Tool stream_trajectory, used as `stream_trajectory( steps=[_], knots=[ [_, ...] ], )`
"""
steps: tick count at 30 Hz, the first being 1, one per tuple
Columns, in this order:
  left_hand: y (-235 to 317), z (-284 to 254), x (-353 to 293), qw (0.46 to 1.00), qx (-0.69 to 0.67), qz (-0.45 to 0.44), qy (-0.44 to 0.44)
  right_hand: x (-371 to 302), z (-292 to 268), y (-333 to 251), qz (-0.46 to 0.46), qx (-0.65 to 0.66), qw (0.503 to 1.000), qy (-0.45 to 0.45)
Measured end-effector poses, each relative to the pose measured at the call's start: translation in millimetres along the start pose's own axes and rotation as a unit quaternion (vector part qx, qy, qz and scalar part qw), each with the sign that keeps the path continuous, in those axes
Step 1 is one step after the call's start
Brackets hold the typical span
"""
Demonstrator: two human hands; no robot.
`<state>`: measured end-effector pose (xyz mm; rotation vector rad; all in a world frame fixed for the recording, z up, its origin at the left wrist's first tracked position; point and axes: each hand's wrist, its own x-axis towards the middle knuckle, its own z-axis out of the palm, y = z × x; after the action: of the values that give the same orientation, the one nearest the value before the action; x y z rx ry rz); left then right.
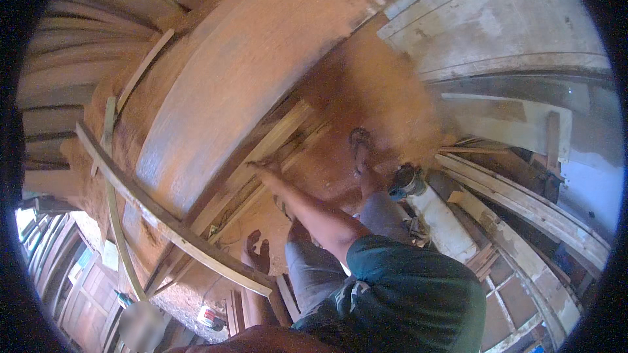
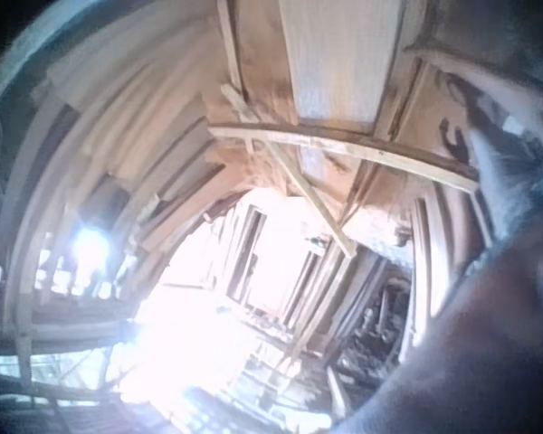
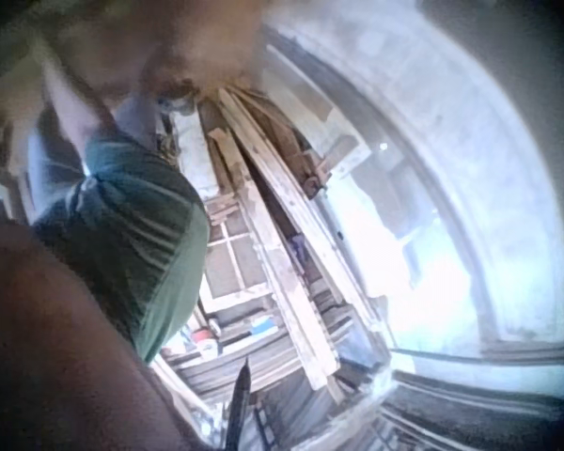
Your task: The person sits on the floor in a workshop, handling a power drill and a piece of wood. They adjust the drill bit and then pick up a long wooden plank, positioning it against a wooden frame structure.
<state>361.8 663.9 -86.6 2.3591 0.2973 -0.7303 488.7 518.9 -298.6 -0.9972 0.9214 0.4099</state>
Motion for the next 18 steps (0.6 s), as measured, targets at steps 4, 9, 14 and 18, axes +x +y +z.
stream_trajectory(
  steps=[4, 9, 14, 18],
  knots=[
    [6.7, 44.9, 15.2, 0.987, -0.156, -0.007, 0.034, 46.4, -12.6, 57.5, -0.02, -0.1, 0.995, 0.024],
    [-56.0, 90.9, 2.7, 0.974, -0.209, -0.09, 0.019, 8.7, -110.7, -87.6, 0.021, -0.344, 0.907, -0.243],
    [0.4, 97.0, 8.9, 0.923, -0.302, -0.238, -0.024, 102.2, -309.6, -210.3, -0.099, -0.393, 0.912, -0.06],
    [4.2, 116.3, -5.2, 0.92, -0.287, -0.263, -0.044, 166.2, -436.4, -386.8, -0.22, -0.498, 0.816, 0.194]
  ],
)
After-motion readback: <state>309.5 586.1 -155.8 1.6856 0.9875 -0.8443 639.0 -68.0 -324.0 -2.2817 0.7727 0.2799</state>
